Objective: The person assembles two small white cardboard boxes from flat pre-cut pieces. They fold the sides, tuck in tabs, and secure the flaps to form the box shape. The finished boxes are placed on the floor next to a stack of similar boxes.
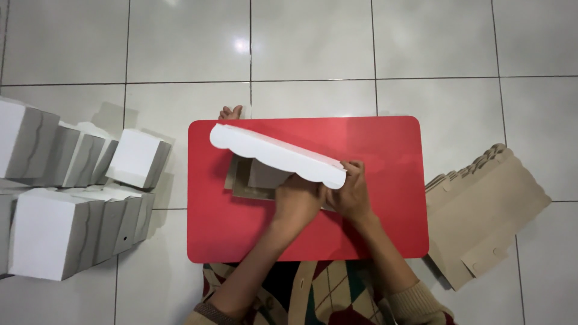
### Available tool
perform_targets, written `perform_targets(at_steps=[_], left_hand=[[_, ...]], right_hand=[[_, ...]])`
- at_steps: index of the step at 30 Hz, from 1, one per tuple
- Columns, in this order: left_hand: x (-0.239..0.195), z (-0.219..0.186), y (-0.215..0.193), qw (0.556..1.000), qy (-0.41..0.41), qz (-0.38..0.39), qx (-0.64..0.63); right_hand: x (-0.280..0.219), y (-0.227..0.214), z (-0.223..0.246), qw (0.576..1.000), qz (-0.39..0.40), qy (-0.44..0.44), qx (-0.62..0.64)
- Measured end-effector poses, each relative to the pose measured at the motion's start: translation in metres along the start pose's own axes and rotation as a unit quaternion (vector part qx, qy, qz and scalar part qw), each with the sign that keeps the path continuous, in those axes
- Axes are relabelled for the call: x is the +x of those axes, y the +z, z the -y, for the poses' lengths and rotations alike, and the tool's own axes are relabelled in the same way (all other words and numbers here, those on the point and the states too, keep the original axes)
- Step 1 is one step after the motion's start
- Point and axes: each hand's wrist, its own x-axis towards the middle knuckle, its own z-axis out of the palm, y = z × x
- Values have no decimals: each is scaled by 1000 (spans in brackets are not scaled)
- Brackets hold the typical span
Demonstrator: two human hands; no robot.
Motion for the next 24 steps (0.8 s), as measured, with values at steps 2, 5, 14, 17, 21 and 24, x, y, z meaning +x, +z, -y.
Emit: perform_targets(at_steps=[2, 5, 14, 17, 21, 24], left_hand=[[8, 6, -10, 1000, -2, 3, -6], [7, 1, -15, 1000, -8, 13, -25], [19, -1, -53, 996, -29, 43, -78], [25, -5, -68, 993, -35, 52, -98], [29, -13, -87, 989, -48, 66, -126], [33, -18, -100, 985, -54, 77, -145]], right_hand=[[-3, 1, 2, 998, 3, 45, 33], [-13, 1, 2, 990, 18, 110, 88], [29, -34, 36, 958, 8, 226, 174], [46, -54, 48, 918, -14, 360, 168], [74, -89, 59, 779, 2, 543, 314], [93, -102, 59, 750, 29, 558, 353]])
